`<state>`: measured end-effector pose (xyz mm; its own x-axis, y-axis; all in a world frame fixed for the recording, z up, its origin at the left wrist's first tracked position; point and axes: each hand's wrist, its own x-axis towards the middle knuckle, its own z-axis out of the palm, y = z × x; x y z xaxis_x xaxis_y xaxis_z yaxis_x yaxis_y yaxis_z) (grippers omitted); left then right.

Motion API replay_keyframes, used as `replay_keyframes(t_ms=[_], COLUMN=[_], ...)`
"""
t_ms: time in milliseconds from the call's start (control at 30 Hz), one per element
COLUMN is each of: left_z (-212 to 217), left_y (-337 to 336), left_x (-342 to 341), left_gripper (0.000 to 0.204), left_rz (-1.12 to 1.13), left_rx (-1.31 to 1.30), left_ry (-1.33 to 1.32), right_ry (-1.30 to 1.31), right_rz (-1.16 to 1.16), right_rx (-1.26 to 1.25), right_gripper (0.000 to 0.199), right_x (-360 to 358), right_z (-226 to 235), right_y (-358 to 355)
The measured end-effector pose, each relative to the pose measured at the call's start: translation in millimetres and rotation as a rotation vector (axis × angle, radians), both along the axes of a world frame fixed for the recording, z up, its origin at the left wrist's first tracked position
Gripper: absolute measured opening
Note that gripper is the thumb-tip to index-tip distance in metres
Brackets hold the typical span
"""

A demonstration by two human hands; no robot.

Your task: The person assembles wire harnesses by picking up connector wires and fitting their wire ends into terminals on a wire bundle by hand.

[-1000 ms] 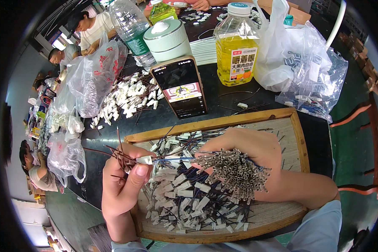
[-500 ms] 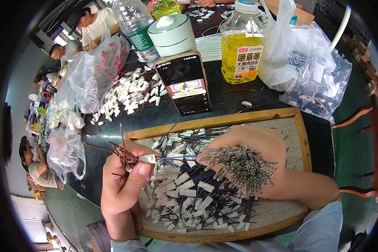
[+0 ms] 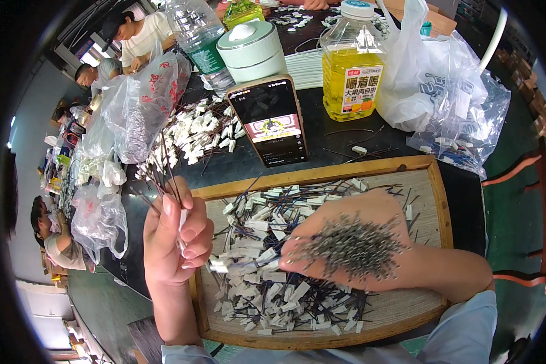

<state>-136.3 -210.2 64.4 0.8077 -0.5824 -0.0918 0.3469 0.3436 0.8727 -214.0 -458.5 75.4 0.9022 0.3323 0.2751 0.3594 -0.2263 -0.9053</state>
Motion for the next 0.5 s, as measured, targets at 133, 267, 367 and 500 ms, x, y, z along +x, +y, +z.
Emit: replay_keyframes(t_ms=[133, 267, 367, 500], left_z=[-2, -6, -4, -3], left_y=[-6, -5, -10, -16], left_x=[-4, -11, -14, -22], left_gripper=[0.026, 0.03, 0.033, 0.032], left_rz=[-0.098, -0.191, -0.314, -0.388], left_rx=[-0.096, -0.122, -0.131, -0.168], left_ry=[0.055, 0.086, 0.097, 0.148], right_ry=[0.018, -0.146, -0.107, -0.089], right_rz=[-0.033, -0.12, -0.054, -0.026], right_rx=[0.08, -0.007, 0.008, 0.091], right_gripper=[0.029, 0.032, 0.031, 0.033], right_x=[-10, -10, -11, -13], right_z=[-8, -11, -15, -21], right_y=[12, 14, 11, 12])
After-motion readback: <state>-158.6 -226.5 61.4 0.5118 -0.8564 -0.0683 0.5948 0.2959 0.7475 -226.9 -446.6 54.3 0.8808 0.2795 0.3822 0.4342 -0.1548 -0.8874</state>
